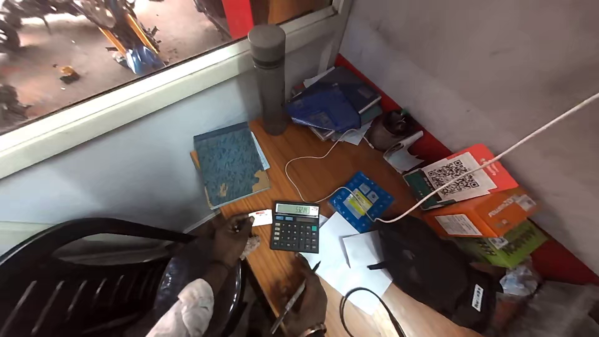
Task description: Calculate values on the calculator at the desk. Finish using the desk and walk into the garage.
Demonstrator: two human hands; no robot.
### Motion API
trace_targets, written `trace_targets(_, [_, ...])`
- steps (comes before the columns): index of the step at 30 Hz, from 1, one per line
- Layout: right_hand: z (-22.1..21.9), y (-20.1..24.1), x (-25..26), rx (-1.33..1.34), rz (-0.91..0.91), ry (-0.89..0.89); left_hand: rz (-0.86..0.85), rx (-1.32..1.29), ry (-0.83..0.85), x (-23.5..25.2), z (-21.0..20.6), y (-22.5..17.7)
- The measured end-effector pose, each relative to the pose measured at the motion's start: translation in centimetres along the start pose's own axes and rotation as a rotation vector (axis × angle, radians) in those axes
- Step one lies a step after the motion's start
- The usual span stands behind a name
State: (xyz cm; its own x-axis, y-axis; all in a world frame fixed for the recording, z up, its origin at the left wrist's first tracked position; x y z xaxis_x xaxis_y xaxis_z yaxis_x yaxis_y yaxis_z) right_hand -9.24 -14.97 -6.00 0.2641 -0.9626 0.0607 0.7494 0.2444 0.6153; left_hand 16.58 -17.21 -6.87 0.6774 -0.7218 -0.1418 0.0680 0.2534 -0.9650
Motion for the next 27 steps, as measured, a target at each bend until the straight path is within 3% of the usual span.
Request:
trace_targets(5, [0.0,-0.1,-0.1,-0.101,-0.028,0.005,0.002,-0.034,-0.011,-0.3,-0.2,-0.3])
trace_targets(8, [-0.2,-0.5,-0.8,-0.174,-0.116,0.103,0.037,-0.108,-0.002,-0.7,0.0,-0.9])
trace_targets(11, [-0.1,-0.4,-1.1,-0.158,-0.198,0.193,0.051,-0.216,0.041,-4.0,1.1,-5.6])
trace_targets(12, [0.4,-0.2,-1.6,-0.085,-0.209,0.221,0.034,-0.228,0.065,-6.1,1.7,-8.1])
trace_targets(15, [4.4,2.2,-0.4,0.275,-0.112,0.094,-0.012,-0.308,0.079,-12.2,3.7,-15.5])
trace_targets(19, [13.5,8.7,-6.0,0.739,-0.04,0.048,-0.072,-0.161,0.179,-19.7,4.9,-21.3])
trace_targets(22, [21.6,11.0,-12.6,0.731,-0.128,-0.297,-0.157,0.008,0.341,-26.1,3.0,-24.4])
trace_targets(27, [33.0,8.9,-24.7,0.597,-0.213,-0.891,-0.331,-0.033,0.693,-38.0,-2.9,-26.8])
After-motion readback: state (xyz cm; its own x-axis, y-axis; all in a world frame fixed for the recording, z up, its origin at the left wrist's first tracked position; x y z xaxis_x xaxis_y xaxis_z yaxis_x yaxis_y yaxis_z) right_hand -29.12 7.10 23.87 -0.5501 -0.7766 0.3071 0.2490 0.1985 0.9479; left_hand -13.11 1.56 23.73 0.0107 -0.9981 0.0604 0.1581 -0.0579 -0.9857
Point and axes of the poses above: each hand's wrist, its own x-axis towards the middle knuckle, its own z-axis out of the back of the hand, y = z × x, the point moved 6 cm from there along x, towards the middle knuckle, and after that the axes turned 14 degrees about -x, right-handed, at the moved point
